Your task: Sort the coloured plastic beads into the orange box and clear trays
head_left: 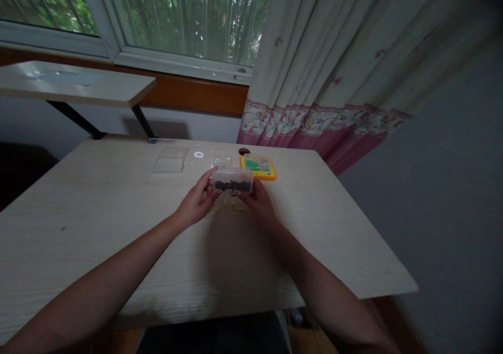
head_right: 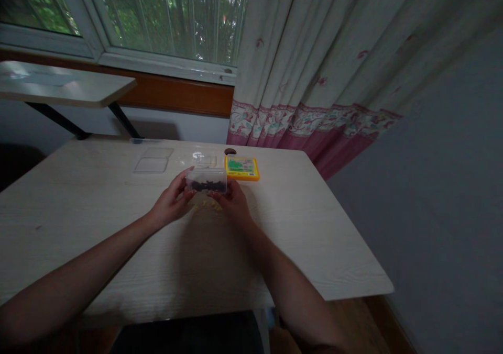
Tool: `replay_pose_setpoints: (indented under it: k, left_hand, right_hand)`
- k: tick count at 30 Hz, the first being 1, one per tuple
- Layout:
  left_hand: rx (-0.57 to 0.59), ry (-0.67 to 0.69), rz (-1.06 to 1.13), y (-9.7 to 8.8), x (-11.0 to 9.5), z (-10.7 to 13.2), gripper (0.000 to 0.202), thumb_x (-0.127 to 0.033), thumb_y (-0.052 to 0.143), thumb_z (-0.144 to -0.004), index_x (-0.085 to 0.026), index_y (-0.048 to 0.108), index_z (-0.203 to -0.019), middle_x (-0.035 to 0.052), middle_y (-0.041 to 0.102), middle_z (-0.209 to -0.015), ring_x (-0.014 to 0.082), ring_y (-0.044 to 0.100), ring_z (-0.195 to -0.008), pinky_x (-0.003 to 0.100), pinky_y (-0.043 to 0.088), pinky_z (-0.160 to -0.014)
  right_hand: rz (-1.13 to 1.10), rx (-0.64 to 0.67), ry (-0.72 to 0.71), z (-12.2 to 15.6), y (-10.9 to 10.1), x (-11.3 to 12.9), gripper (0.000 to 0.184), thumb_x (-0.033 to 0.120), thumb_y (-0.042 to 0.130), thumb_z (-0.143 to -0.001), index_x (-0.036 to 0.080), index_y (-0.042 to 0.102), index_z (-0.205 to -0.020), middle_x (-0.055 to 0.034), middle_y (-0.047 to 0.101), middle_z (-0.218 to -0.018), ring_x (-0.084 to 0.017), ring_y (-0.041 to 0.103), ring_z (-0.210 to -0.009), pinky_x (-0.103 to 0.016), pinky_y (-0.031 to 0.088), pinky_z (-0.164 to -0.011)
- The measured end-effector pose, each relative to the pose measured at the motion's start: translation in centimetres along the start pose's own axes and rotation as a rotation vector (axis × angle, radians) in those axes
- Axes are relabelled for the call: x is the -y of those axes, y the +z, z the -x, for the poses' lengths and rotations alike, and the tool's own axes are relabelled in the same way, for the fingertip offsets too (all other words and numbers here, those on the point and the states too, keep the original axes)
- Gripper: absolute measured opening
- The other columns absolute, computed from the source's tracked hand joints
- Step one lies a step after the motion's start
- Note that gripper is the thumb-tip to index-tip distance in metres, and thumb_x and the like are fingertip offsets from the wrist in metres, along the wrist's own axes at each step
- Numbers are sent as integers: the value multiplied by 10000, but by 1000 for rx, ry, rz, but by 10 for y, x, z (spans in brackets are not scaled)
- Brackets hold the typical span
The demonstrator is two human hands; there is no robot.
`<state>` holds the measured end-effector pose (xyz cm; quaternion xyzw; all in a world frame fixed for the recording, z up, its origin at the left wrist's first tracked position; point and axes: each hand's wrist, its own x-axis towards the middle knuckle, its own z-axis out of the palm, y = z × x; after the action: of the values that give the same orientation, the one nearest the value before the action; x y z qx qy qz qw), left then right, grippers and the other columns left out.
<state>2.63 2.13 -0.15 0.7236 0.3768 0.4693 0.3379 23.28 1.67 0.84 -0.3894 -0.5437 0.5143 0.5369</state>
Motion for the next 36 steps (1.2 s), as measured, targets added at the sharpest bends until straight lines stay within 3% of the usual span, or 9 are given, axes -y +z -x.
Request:
replay_pose_setpoints:
  k: [4,9,13,17,21,26,29,32,36]
  left_hand:
    - [6,-39,-14,-1,1,1,644,-371,583,-922,-199,321,-1486,14,578,-886,119,529,-742,257,455,-754]
    - [28,-33,-1,-4,-1,2,674,-354,588,-919,-207,277,-1498,39,644,-961,145,586,-827,291,458,-818]
    - [-57,19,23,-9,6,-1,583,-336,507,-968,-219,282,-1493,59,655,-1016,164,611,-947,347,449,-918]
    - [-192,-6,25,-16,20,-6,524,-347,524,-960,-222,370,-1445,39,635,-950,164,617,-935,357,458,-912]
    - [-280,-59,43,-20,26,-10,494,-350,532,-950,-210,420,-1411,32,632,-910,155,613,-861,333,470,-860]
    - [-354,-71,66,-23,27,-11,482,-338,544,-936,-210,442,-1389,27,619,-892,151,609,-836,311,474,-841]
    - [-387,-83,36,-27,28,-13,481,-339,529,-936,-218,430,-1391,25,606,-889,155,605,-838,326,482,-857]
    - [-444,-105,-168,-40,26,-14,465,-330,514,-932,-205,447,-1374,63,609,-974,189,593,-912,382,477,-911]
    - [-479,-148,-719,-62,27,-11,428,-262,570,-856,-167,567,-1274,146,534,-1233,304,450,-1229,500,319,-1101]
  right_hand:
    - [-76,3,42,0,1,1,386,384,795,-710,217,574,-979,0,695,-922,-166,706,-790,-342,588,-788]
    - [-106,-57,41,-3,-2,2,369,378,791,-722,203,609,-990,-17,715,-928,-173,713,-788,-345,598,-784]
    - [-147,-185,-68,-17,-22,11,392,373,732,-793,202,582,-1112,-45,714,-1065,-173,707,-935,-342,586,-882]
    - [-185,-413,29,-42,-51,21,492,278,727,-802,228,477,-1222,-7,730,-946,-134,734,-777,-254,613,-741]
    - [-144,-454,145,-67,-66,26,674,142,658,-834,257,301,-1394,30,717,-805,-118,730,-658,-178,585,-588]
    - [-33,-448,223,-78,-68,27,513,194,615,-889,189,389,-1349,38,668,-627,-125,685,-525,-169,546,-473]
    - [22,-446,221,-79,-67,24,512,246,669,-863,164,436,-1312,36,651,-581,-123,646,-476,-173,521,-437]
    - [61,-458,218,-78,-69,16,567,321,698,-836,153,444,-1314,42,631,-559,-122,608,-442,-177,482,-403]
    - [181,-536,54,-68,-69,7,652,460,668,-828,165,416,-1351,79,584,-546,-96,509,-377,-183,425,-381]
